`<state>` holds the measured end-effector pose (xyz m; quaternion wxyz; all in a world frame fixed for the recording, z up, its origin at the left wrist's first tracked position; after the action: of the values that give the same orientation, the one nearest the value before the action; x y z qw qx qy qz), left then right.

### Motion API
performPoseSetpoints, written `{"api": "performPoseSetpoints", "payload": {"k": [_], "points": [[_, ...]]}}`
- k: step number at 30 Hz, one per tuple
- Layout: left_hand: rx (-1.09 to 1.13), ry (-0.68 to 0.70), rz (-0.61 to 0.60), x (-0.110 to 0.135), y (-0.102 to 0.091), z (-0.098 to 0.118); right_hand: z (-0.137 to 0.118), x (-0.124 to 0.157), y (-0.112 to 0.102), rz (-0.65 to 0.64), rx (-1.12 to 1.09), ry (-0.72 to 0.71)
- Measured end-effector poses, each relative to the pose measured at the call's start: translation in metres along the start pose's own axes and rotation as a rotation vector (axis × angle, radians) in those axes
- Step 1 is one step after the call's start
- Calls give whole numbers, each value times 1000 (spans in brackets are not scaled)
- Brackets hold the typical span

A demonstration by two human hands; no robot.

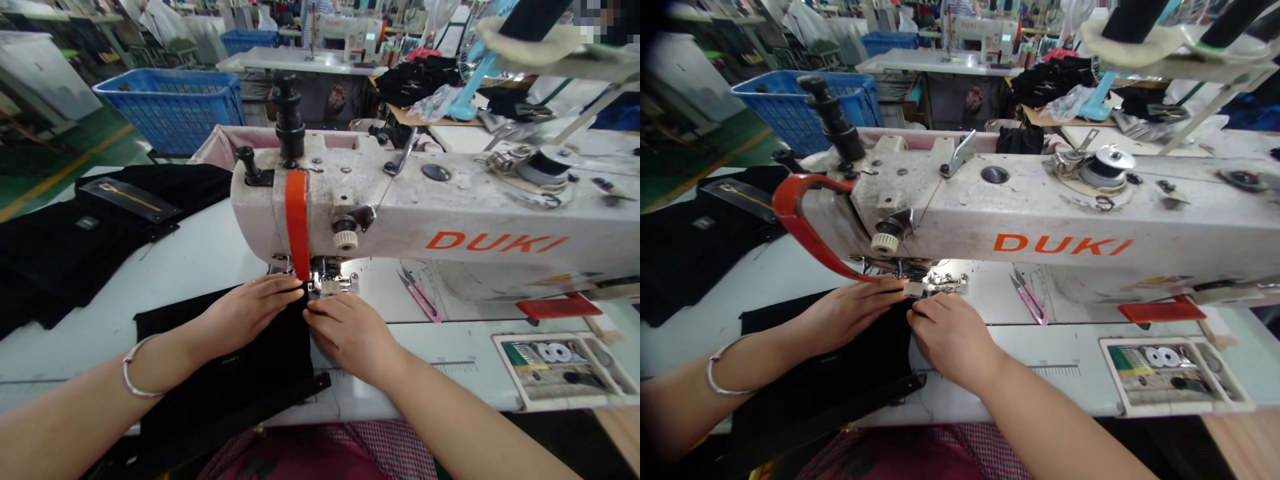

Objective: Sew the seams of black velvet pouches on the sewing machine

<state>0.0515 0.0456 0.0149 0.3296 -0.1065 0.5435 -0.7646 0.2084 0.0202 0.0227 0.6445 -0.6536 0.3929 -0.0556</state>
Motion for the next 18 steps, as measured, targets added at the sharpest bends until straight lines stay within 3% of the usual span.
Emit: {"api": "performPoseSetpoints", "payload": {"k": [5,12,18], "points": [[-11,-52,-26,-5,-2,-4,6,3,-7,-44,-159,154],[13,-92,-232,3,-3,50,-22,32,-20,-104,-427,200],[-3,-61,-185,-1,-10,62,-22,30,-19,-107,-454,144]]}}
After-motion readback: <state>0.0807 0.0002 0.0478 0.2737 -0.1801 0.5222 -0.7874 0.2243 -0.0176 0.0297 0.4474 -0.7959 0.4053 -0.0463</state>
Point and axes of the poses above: each hand's wrist, its own x-axis away from the middle knuckle, its own y-axis out of the palm, z = x × y, the point moved 7 cm from there along -x, towards the middle knuckle, and after that the axes turned 11 degrees about x, right-handed, at the moved point
